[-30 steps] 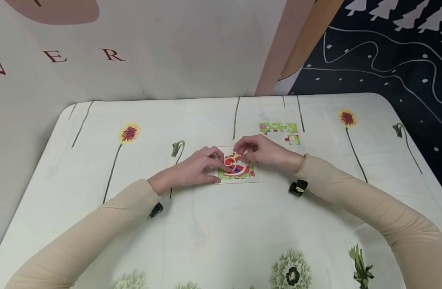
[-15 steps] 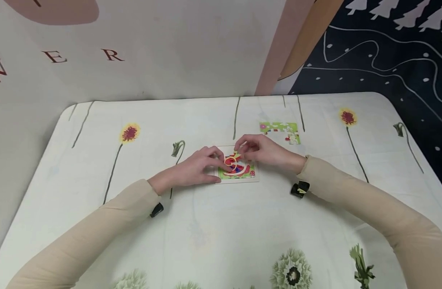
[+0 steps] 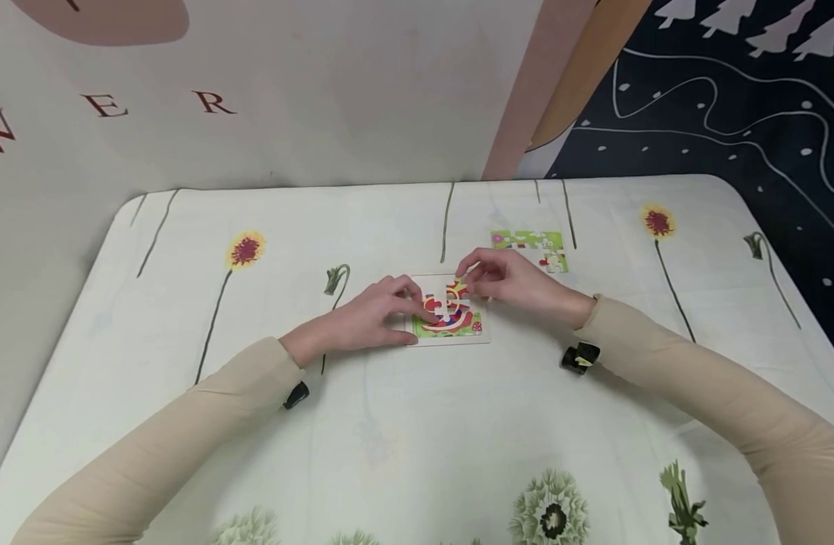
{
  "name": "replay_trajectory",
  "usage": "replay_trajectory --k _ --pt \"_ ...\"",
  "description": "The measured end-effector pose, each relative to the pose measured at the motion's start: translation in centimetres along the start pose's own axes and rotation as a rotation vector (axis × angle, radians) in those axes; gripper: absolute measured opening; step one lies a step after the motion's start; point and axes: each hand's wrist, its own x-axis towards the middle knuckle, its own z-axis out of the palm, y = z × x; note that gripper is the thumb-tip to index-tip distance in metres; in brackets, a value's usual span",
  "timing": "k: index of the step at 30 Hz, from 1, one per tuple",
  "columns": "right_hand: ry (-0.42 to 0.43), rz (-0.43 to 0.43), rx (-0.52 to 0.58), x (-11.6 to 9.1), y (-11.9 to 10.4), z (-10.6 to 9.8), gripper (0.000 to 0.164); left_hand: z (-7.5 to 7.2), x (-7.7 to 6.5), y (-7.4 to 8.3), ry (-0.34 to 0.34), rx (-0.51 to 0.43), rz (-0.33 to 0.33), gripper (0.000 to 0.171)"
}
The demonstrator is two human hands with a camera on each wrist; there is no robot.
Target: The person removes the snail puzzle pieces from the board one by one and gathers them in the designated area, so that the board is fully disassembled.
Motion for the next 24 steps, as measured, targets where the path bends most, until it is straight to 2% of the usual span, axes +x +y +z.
replay_trajectory --k 13,24 --pt "0.115 -0.008 0.001 -1.4 1.1 -2.0 0.02 0.0 -0.1 0.1 0.003 -0.005 -0.008 0.035" --pt "0.155 0.019 -0.047 -2.6 1.4 -3.4 0.022 0.1 -0.1 0.1 0.007 -0.011 -0.005 0.035"
